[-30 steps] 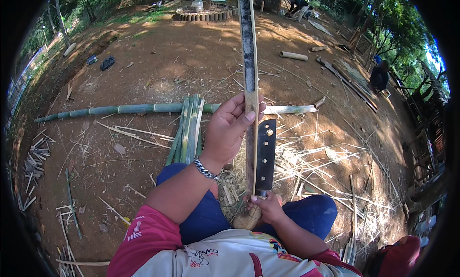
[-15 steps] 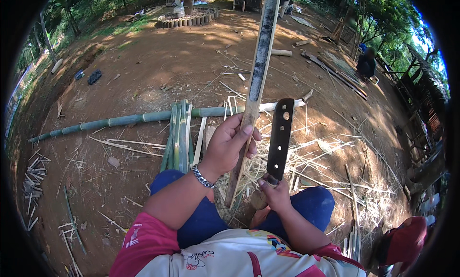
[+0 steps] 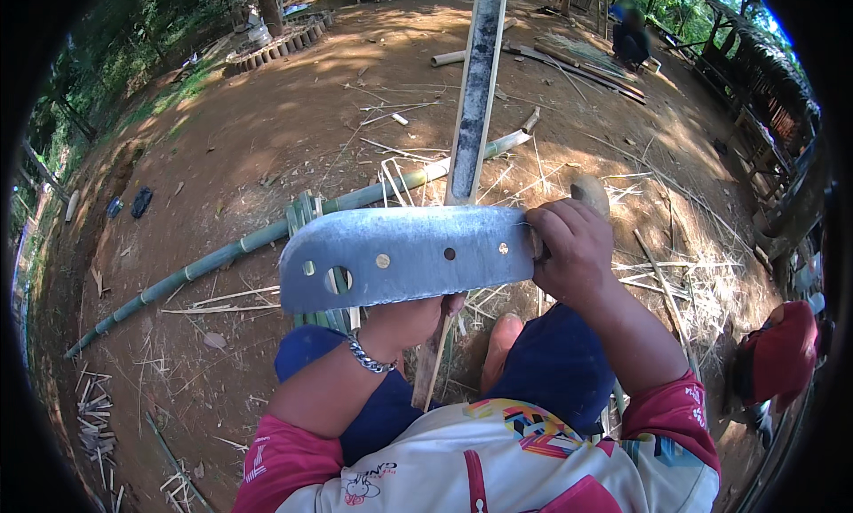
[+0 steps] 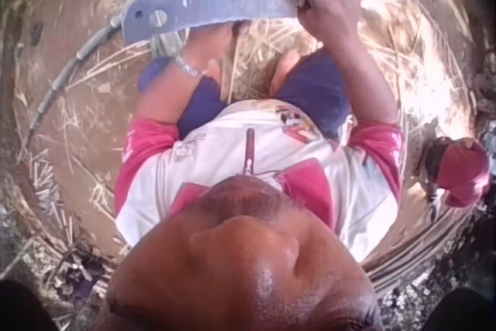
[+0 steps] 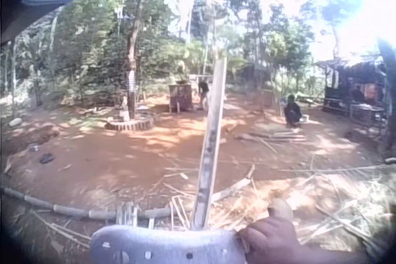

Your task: The person sits on the ground and uses a large knife to split long bamboo poles into thin strips. They hold the bamboo vertically and repeatedly strike it with the knife to separate the material into uniform slats.

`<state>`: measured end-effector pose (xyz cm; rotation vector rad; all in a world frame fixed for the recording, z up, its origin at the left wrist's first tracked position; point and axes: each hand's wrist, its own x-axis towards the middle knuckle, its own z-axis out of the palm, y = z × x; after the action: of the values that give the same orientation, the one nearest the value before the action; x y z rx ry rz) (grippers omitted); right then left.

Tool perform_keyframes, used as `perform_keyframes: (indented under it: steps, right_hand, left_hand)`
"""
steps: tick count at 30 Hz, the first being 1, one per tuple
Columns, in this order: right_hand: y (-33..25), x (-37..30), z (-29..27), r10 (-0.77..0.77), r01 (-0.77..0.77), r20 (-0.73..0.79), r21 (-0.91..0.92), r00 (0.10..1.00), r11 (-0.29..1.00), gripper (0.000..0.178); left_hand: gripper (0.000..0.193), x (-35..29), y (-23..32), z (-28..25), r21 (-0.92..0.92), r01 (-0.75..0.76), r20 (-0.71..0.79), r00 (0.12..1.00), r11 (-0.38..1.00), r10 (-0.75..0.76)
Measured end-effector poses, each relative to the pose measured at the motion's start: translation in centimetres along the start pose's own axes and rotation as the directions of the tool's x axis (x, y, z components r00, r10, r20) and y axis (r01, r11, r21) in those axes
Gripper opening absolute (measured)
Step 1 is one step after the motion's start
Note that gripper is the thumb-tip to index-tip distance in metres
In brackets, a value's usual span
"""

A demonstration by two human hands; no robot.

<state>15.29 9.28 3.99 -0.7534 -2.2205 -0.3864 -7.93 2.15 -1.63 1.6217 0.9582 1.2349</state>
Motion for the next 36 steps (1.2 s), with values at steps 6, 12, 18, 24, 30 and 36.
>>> perform_keyframes:
  steps: [6,12,18,24,30,36]
  right_hand:
    - [-0.1,0.5,0.1,-0.083,0.084,0.016,-0.01,0.996,0.996,0.029]
    - [0.2,1.5,-0.1,-0.115,0.115,0.012,-0.033,0.993,0.993,0.024]
    - [1.1,2.1,0.2,-0.179,0.177,-0.026,-0.051,0.984,0.983,0.02]
    - [2.2,2.8,-0.5,-0.182,0.18,-0.028,-0.076,0.983,0.981,0.022]
    - [2.9,2.7,-1.4,-0.084,0.08,-0.026,-0.125,0.996,0.989,0.026]
    - [1.9,1.7,-1.2,-0.147,0.14,-0.061,-0.102,0.987,0.985,0.026]
  left_hand:
    - [0.031,-1.0,-1.2,0.7,-0.068,0.029,0.072,0.997,0.997,-0.024]
    - [0.031,-1.2,-0.7,1.0,-0.404,0.094,0.058,0.995,0.91,-0.077]
    - [0.014,-0.8,0.1,0.8,-0.618,0.116,0.11,0.992,0.778,-0.06]
    - [0.013,-1.0,0.8,0.7,-0.517,0.096,0.056,0.995,0.851,-0.079]
    - [0.014,-0.4,3.8,1.4,-0.519,0.186,-0.047,0.968,0.834,-0.245]
    - [0.015,-1.5,1.7,1.2,-0.308,0.087,-0.026,0.995,0.947,-0.1]
